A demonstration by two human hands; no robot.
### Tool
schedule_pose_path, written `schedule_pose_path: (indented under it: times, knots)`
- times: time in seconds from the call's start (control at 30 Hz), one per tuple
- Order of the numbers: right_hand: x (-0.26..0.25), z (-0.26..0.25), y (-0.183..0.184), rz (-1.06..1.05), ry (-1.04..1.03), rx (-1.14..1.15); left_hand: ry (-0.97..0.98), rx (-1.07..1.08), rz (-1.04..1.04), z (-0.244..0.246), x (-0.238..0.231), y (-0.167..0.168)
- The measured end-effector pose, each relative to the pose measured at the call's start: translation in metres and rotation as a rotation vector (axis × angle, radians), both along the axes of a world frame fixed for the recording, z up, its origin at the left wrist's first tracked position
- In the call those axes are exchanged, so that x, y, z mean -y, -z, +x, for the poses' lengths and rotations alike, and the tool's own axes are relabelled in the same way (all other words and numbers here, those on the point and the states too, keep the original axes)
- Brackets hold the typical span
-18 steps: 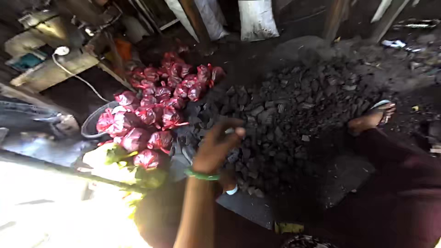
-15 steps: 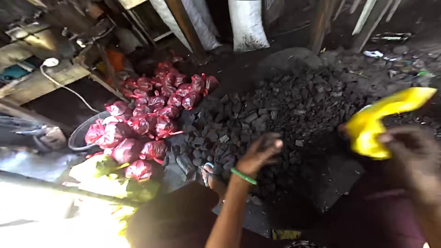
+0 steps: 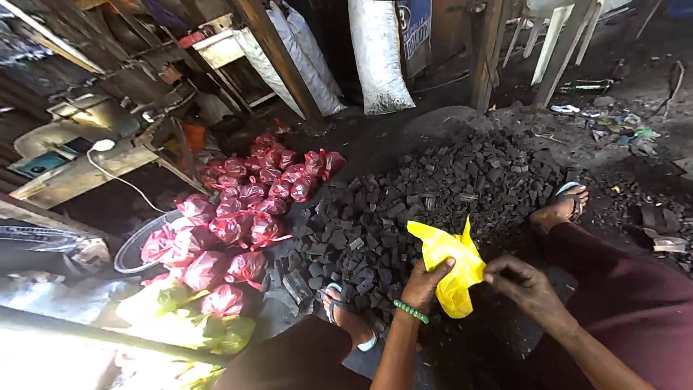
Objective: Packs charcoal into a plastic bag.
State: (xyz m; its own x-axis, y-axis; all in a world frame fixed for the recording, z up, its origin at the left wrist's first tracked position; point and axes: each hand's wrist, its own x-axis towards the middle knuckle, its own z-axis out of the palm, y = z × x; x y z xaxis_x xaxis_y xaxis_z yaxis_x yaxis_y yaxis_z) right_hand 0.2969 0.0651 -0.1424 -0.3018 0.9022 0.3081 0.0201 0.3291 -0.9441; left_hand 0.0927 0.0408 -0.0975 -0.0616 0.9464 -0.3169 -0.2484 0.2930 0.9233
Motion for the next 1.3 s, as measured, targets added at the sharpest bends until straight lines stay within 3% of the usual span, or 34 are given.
schedule_pose_path:
  times: [0.13, 0.27, 0.43, 0.57, 0.63, 0.73, 0.83, 0.9, 0.97, 1.07, 1.2, 1.3]
  knots:
    - [-0.01, -0.003, -0.017, 0.079, 0.153, 0.124, 0.205, -0.248, 0.078, 0.003, 0.002, 0.006]
    - [-0.014, -0.014, -0.022, 0.01, 0.072, 0.249, 0.11, -0.346, 0.153, 0.012, 0.002, 0.018]
    - [-0.01, -0.011, -0.021, -0.224, -0.016, -0.149, -0.271, -0.451, 0.356, -0.001, 0.002, 0.032]
    - [-0.004, -0.004, -0.016, -0.449, -0.199, -0.454, -0.354, -0.407, 0.472, 0.004, 0.003, 0.03]
    - [-0.003, -0.007, -0.011, -0.501, -0.15, -0.484, -0.367, -0.326, 0.423, 0.007, 0.003, 0.028]
    - [-0.006, -0.011, 0.013, -0.534, 0.034, -0.417, -0.511, 0.009, 0.177, 0.008, 0.0, 0.021]
    - [-0.002, -0.018, 0.045, -0.88, 0.344, -0.419, -0.663, 0.309, -0.094, -0.001, -0.004, 0.021]
    - [0.008, -0.023, 0.063, -1.128, 0.357, -0.436, -0.705, 0.365, -0.154, -0.005, -0.005, 0.029]
    - [0.022, -0.03, 0.066, -1.15, 0.153, -0.464, -0.731, 0.338, -0.172, -0.006, -0.004, 0.038]
    - [0.026, -0.041, 0.06, -0.99, -0.134, -0.54, -0.772, 0.24, -0.177, -0.006, -0.001, 0.049]
    - [0.007, -0.055, 0.045, -0.9, -0.028, -0.408, -0.744, 0.12, -0.23, -0.009, 0.001, 0.055]
    - [-0.002, -0.061, 0.05, -0.796, 0.14, -0.213, -0.587, -0.318, -0.326, -0.012, 0.004, 0.065]
